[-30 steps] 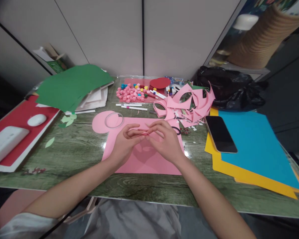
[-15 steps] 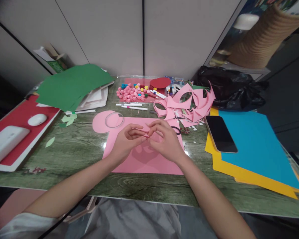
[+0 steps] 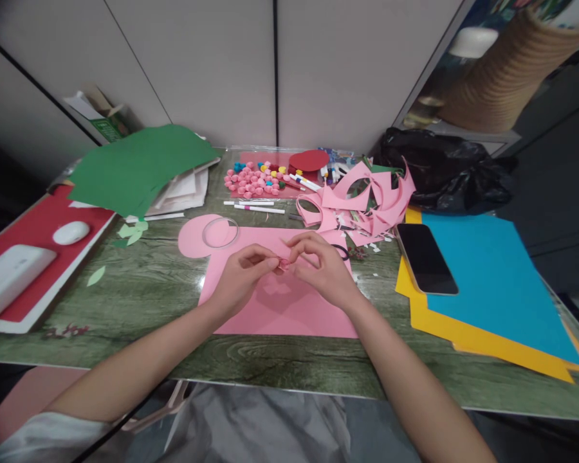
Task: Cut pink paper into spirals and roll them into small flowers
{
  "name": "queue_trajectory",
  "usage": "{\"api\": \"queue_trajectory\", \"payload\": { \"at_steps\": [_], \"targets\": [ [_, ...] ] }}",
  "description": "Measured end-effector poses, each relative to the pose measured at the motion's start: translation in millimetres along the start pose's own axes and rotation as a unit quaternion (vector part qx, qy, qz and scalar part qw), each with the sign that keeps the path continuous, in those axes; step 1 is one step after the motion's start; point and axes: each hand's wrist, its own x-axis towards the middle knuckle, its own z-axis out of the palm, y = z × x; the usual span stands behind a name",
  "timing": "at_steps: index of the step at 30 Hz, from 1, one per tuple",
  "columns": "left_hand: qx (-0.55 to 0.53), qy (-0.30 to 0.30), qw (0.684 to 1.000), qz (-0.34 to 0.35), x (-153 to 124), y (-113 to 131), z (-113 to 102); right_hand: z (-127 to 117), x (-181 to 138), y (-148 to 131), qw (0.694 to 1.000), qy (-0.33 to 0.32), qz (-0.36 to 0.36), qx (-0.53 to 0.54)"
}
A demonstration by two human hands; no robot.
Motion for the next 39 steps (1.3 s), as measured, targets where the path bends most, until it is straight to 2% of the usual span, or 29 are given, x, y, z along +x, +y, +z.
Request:
{"api": "queue_trajectory", "payload": {
  "at_steps": [10,18,27,34,39],
  "targets": [
    [0.077,0.007,0.997,0.021,-5,2,2,1,1,0,0.999,0.017,0.018,0.031],
    [0.166,0.011,0.986,0.018,-4,0,3,5,-2,0,0.999,0.037,0.014,-0.005],
    [0.054,0.001,0.998,-0.042,-3,-5,4,12,-2,-1,0.998,0.056,0.001,-0.029],
    [0.085,-0.001,0.996,-0.025,-2,-2,3,12,-2,1,0.998,0.056,0.002,-0.035],
    [0.072,-0.002,0.997,-0.040,-3,2,4,13,-3,-1,0.997,0.065,-0.006,-0.044]
  ]
}}
